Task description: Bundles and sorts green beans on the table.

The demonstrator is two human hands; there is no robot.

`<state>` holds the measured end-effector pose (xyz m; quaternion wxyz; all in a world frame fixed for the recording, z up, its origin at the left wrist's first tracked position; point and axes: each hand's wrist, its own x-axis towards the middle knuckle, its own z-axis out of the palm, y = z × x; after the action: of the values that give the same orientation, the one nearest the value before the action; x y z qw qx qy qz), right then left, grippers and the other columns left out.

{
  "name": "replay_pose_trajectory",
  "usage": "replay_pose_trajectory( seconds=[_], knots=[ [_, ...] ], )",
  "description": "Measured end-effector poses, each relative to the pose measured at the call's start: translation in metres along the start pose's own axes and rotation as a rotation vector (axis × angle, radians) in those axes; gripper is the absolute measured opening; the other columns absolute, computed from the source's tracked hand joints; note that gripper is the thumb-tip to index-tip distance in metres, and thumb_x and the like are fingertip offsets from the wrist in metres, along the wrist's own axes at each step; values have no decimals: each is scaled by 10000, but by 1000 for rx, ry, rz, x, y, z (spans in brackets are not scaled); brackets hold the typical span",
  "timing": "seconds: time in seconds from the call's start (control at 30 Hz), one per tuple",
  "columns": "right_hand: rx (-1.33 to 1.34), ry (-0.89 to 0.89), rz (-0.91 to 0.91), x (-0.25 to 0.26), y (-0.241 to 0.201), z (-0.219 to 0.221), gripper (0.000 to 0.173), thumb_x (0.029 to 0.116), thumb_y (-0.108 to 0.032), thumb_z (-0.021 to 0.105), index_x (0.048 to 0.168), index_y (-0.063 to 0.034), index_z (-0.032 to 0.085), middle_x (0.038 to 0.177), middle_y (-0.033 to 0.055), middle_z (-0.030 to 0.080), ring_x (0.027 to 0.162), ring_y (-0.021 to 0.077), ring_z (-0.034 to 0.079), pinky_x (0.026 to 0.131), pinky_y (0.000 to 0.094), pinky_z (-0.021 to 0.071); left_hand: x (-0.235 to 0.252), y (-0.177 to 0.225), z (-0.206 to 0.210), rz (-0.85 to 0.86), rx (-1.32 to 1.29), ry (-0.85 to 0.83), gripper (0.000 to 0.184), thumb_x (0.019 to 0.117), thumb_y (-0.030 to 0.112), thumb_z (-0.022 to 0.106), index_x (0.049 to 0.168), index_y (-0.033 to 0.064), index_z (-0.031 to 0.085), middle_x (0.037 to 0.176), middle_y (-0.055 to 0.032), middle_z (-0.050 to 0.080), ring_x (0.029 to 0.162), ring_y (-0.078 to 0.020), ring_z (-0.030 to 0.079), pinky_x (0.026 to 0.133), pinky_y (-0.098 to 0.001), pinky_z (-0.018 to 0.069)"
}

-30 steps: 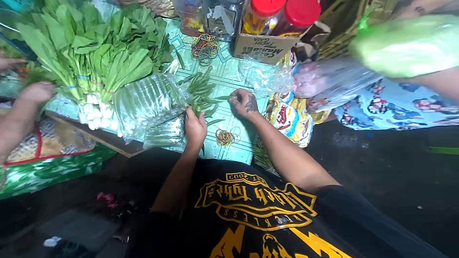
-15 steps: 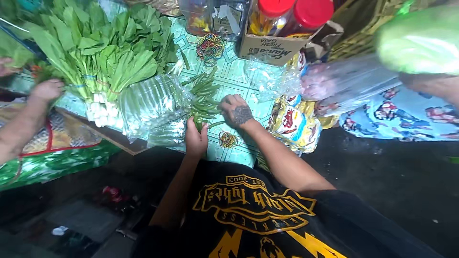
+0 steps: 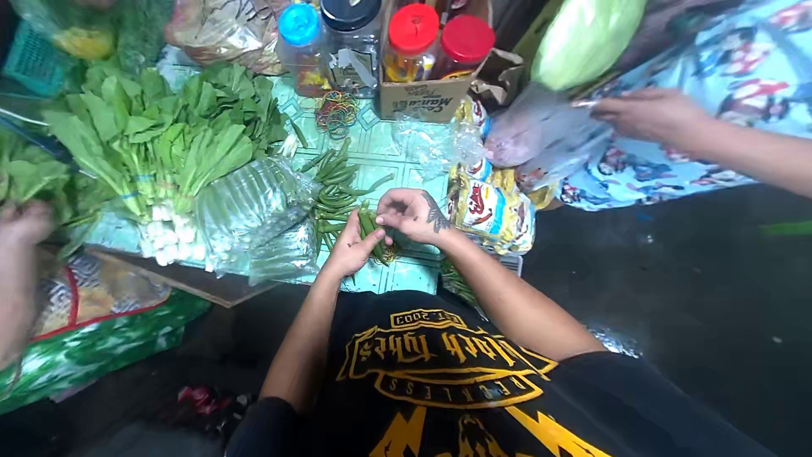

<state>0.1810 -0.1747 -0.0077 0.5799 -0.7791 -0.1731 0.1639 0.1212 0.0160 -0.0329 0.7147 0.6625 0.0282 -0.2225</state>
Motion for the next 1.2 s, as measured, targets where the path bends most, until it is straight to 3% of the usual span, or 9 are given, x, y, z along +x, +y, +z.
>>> replay_pose_trajectory(
  seconds=[0.13, 0.27, 0.4, 0.5, 0.6, 0.73, 1.0, 1.1, 1.2],
  knots=[
    [59, -4, 46, -21, 7, 8, 169, 903, -86, 743, 1059, -74, 678, 907, 60, 707, 767, 144, 687, 704, 336, 606, -12, -9, 10, -29, -136, -74, 556, 994, 32, 624, 1468, 54, 335, 1009, -175, 708, 834, -289, 741, 794, -440, 647],
    [87, 34, 40, -40, 11, 23, 307, 868, -110, 736, 1161, -76, 650, 1027, 91, 683, 736, 154, 665, 667, 348, 598, -28, -12, 17, -39, -122, -62, 512, 1000, 12, 607, 1461, 45, 387, 1116, -151, 708, 894, -257, 749, 812, -407, 651],
    [96, 12, 17, -52, 11, 30, 431, 901, -118, 694, 1324, -108, 613, 1185, 77, 666, 684, 124, 631, 624, 311, 581, -38, -21, 23, 6, -176, -33, 468, 997, 7, 613, 1428, 52, 436, 1076, -143, 717, 859, -244, 745, 777, -396, 651],
    [70, -17, -6, -55, 11, 31, 366, 932, -140, 703, 1291, -101, 644, 1094, 35, 734, 668, 93, 639, 612, 285, 571, -46, -26, 24, 41, -195, -3, 501, 995, 12, 619, 1446, 77, 413, 1081, -139, 708, 853, -240, 736, 782, -396, 643],
    [60, -43, 37, -55, 5, 31, 316, 917, -100, 736, 1222, -73, 655, 1090, 63, 737, 738, 117, 678, 695, 313, 592, -53, -28, 27, 62, -185, 17, 519, 994, 9, 613, 1451, 80, 377, 1093, -139, 692, 859, -240, 730, 802, -405, 636],
    [297, -159, 122, -52, 10, 26, 318, 892, -27, 739, 1166, -6, 579, 1000, 125, 714, 815, 180, 716, 753, 345, 621, -61, -30, 23, 67, -233, -38, 482, 996, 14, 607, 1428, 46, 396, 1081, -190, 708, 888, -307, 742, 825, -457, 638],
    [391, -89, 141, -52, 7, 41, 261, 897, -15, 736, 1113, -8, 588, 943, 121, 704, 730, 188, 707, 671, 340, 630, -73, -35, 9, 64, -155, -95, 412, 1009, 56, 599, 1391, 15, 452, 1085, -180, 710, 878, -286, 740, 809, -428, 639],
    [375, -75, 143, -49, 6, 46, 266, 897, -17, 736, 1120, -14, 590, 936, 112, 702, 726, 177, 702, 672, 334, 626, -75, -37, 7, 53, -167, -90, 344, 1014, 64, 586, 1339, 2, 489, 976, -160, 700, 796, -252, 719, 763, -411, 632],
    [301, -140, 155, -47, 8, 48, 350, 927, -122, 746, 1227, -29, 591, 1089, 118, 677, 739, 171, 691, 682, 341, 630, -78, -41, 7, 2, -186, -69, 320, 1025, 94, 571, 1329, 38, 489, 854, -119, 666, 704, -217, 686, 709, -396, 627]
  ],
)
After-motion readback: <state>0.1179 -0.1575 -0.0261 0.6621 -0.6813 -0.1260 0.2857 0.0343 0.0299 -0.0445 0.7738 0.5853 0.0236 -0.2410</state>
